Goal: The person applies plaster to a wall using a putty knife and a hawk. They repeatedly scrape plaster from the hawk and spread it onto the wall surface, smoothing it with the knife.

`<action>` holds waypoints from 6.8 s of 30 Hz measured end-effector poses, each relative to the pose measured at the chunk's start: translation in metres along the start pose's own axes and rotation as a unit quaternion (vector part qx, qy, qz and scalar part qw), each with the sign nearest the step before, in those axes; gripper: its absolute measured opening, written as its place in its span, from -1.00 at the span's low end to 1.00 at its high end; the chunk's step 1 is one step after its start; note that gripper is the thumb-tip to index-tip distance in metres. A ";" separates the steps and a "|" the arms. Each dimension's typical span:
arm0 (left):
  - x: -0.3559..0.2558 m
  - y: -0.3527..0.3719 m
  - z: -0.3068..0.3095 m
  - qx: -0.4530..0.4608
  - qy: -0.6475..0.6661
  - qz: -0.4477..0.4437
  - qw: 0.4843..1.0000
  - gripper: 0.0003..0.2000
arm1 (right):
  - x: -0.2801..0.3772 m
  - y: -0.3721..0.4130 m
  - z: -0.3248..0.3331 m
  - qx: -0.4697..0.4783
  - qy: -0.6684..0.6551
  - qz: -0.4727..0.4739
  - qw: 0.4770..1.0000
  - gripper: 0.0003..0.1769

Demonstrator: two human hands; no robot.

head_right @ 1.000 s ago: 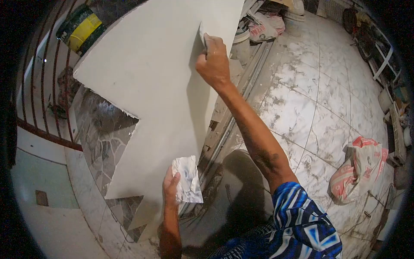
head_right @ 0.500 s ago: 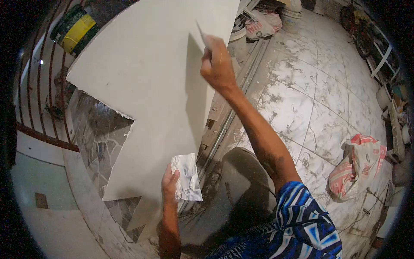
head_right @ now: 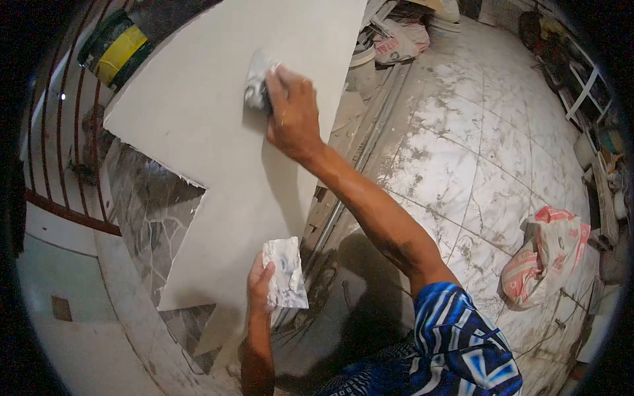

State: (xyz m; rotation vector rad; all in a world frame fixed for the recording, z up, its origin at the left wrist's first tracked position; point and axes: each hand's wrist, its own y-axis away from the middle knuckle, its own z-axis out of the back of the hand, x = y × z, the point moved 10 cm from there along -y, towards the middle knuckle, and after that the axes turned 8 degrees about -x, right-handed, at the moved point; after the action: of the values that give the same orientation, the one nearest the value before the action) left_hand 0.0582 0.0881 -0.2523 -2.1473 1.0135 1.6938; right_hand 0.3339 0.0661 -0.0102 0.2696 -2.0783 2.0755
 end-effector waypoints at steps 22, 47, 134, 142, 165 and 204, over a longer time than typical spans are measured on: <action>-0.003 0.003 0.002 -0.003 -0.017 -0.011 1.000 -0.59 | -0.078 -0.013 0.040 0.013 -0.052 -0.254 0.966 -0.72; -0.011 0.003 -0.008 0.018 0.015 -0.016 1.000 -0.62 | -0.056 -0.076 0.013 0.010 -0.043 -0.184 0.982 -0.68; -0.011 0.004 -0.001 0.004 -0.015 -0.022 1.000 -0.61 | 0.023 0.009 0.015 0.025 -0.024 -0.165 0.986 -0.60; -0.010 0.002 -0.002 0.020 0.001 -0.019 1.000 -0.60 | 0.043 0.032 0.048 0.101 -0.141 -0.029 0.984 -0.31; -0.003 0.002 0.002 0.014 0.008 -0.006 1.000 -0.54 | -0.065 0.031 0.049 0.053 -0.077 -0.228 0.969 -0.58; 0.007 -0.007 -0.001 0.015 -0.010 0.003 1.000 -0.52 | -0.167 0.089 0.037 0.062 -0.259 -0.555 0.788 -0.75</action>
State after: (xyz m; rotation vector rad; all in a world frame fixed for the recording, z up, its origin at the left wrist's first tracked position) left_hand 0.0640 0.0898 -0.2605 -2.1060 1.0353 1.6877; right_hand 0.4715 0.0279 -0.1401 1.7401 -1.2986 1.3933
